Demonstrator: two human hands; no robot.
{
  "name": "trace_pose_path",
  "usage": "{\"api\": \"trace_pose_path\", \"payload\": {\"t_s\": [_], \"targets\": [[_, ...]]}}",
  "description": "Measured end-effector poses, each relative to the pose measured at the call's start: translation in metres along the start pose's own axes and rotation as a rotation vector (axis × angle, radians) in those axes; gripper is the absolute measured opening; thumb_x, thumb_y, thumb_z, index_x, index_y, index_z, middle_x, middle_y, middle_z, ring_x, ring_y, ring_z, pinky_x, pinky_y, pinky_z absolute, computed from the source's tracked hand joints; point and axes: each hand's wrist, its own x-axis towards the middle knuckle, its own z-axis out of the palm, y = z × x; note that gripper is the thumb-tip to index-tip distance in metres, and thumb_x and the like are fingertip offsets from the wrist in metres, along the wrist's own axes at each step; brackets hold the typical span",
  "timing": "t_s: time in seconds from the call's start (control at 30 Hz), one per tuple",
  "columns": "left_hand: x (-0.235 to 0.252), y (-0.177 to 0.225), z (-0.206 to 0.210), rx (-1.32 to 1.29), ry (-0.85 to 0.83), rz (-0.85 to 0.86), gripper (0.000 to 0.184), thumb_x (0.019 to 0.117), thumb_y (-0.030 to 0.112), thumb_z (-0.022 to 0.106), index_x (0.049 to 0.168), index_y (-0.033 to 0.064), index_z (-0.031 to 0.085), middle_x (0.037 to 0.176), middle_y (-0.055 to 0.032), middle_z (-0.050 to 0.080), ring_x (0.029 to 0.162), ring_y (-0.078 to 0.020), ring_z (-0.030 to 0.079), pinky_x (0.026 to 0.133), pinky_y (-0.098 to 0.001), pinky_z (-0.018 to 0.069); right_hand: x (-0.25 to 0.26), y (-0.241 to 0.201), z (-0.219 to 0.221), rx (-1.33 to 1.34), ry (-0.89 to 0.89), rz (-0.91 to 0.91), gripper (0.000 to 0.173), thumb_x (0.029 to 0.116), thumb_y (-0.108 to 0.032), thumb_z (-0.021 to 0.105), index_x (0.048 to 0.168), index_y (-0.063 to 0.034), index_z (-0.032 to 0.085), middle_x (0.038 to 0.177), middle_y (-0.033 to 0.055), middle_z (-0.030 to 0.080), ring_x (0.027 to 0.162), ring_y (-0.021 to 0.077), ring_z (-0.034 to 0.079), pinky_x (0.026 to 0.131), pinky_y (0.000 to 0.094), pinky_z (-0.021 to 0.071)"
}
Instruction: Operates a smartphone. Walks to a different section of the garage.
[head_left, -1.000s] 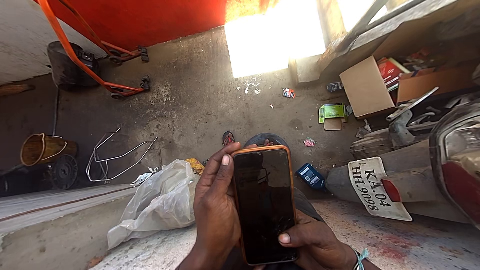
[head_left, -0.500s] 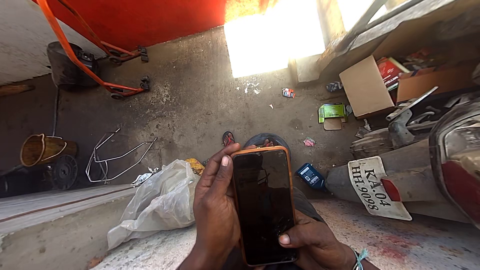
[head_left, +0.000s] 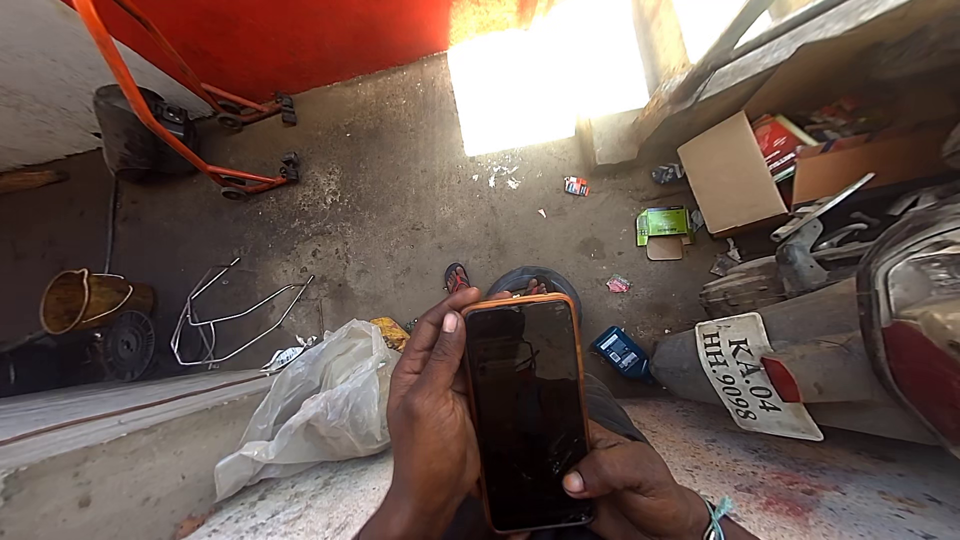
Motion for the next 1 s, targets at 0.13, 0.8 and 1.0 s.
{"api": "trace_pose_path", "payload": {"t_s": [0.13,0.8,1.0], "targets": [[0.0002,-0.0004,-0.0005,-0.001,-0.007,0.002,0.039,0.1107,0.017,0.031,0.126,0.0054,0.064,0.116,-0.0107,0.072,0.109,-0.0158,0.07,0.091,-0.0297,0.0586,0.0,0.0006,-0.0008,0.009,-0.01,-0.007,0.038,0.0923,-0.001,0.054,0.125,-0.0157,0.069,0.121,0.0005,0.072,0.116,0.0126,0.067,0.099,0.0392,0.0557],[0.0006,0.0008,0.0005,0.025,0.005,0.02,0.039,0.1107,0.018,0.031,0.126,0.0054,0.065,0.115,-0.01,0.072,0.109,-0.0155,0.07,0.092,-0.0303,0.0583,0.0012,-0.0017,-0.0001,-0.013,-0.013,-0.007,0.037,0.0928,-0.002,0.055,0.123,-0.0165,0.069,0.119,-0.0009,0.072,0.114,0.0109,0.067,0.098,0.0379,0.0563],[0.0005,0.0024,0.0029,0.015,0.004,0.022,0.039,0.1108,0.016,0.031,0.124,0.0068,0.066,0.11,-0.0058,0.073,0.104,-0.0114,0.071,0.09,-0.0273,0.0589,0.0009,-0.0026,0.0006,-0.015,0.002,-0.002,0.036,0.0918,-0.002,0.056,0.122,-0.0165,0.07,0.118,-0.0003,0.072,0.113,0.0121,0.068,0.097,0.0388,0.0569]]}}
